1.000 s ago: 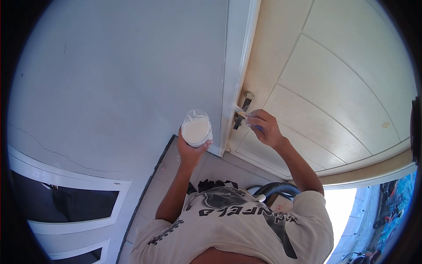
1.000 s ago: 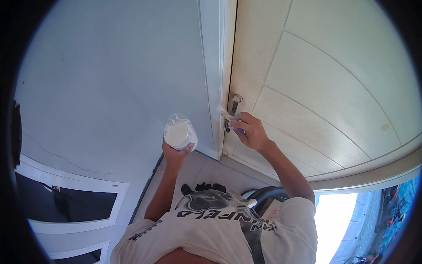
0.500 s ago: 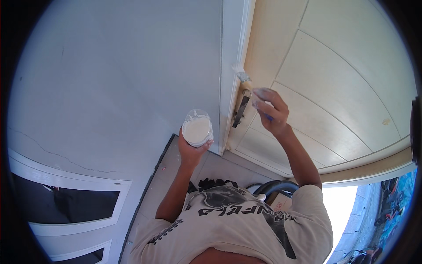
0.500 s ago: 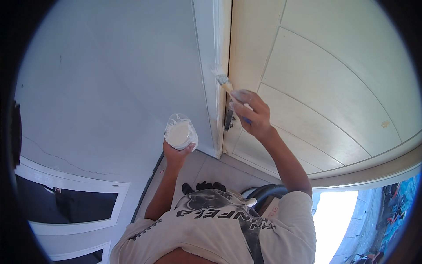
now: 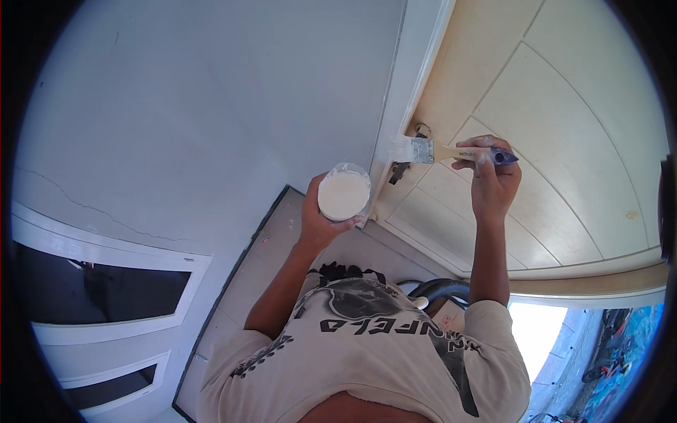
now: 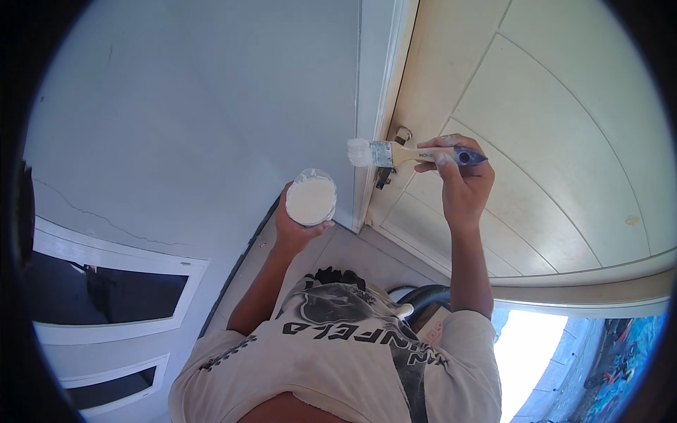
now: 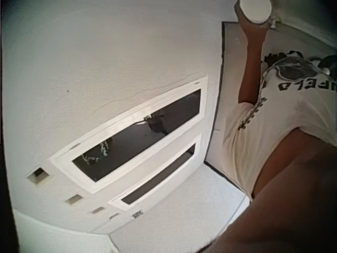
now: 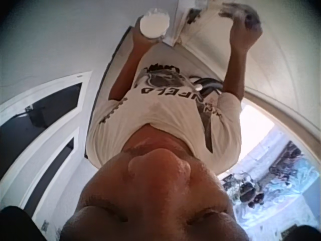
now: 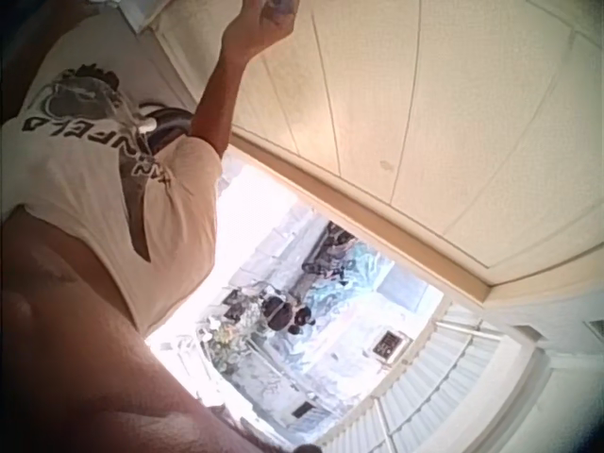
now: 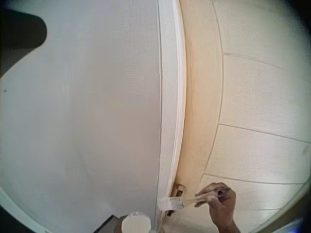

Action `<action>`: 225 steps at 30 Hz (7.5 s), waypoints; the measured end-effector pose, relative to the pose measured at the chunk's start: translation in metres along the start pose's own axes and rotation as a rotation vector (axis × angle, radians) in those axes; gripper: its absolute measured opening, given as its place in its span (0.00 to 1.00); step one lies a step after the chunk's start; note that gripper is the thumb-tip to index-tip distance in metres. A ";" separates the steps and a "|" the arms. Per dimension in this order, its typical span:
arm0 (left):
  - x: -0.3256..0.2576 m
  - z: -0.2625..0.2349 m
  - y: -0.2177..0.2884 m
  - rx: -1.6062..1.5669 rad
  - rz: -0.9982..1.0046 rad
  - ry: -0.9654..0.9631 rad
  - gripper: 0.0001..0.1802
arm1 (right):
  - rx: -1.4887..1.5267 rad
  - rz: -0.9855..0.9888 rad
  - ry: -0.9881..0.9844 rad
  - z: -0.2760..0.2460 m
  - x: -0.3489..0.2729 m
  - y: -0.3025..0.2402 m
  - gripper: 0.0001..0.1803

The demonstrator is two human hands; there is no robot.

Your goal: The person paints the edges of a door frame with white paint using a paintbrush.

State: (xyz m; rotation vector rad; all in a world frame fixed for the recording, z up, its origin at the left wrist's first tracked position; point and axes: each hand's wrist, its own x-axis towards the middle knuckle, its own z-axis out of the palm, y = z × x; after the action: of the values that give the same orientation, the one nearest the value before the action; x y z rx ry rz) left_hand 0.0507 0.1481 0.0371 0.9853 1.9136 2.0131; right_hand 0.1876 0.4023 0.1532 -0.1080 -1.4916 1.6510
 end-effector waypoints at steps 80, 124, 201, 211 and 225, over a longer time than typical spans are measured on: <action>0.018 0.012 -0.014 0.014 0.039 0.002 0.49 | -0.339 0.106 -0.248 0.060 -0.014 0.030 0.08; 0.046 0.039 -0.025 -0.033 -0.005 -0.053 0.42 | -0.293 -0.482 0.113 -0.036 -0.006 0.063 0.11; 0.031 0.053 -0.017 0.047 0.001 0.083 0.38 | -0.639 -0.459 -0.107 -0.030 -0.022 0.072 0.12; 0.031 0.054 -0.011 0.003 -0.006 0.062 0.38 | -0.462 -0.862 0.117 0.004 0.051 0.000 0.10; 0.026 0.053 -0.016 -0.010 -0.003 0.073 0.38 | -0.632 -0.395 -0.483 -0.035 0.047 0.014 0.10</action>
State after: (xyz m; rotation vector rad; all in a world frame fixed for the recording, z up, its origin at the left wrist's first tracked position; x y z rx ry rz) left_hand 0.0570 0.2082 0.0276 0.9181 1.9377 2.0830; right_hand 0.1722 0.4610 0.1541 0.2460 -2.1975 0.8782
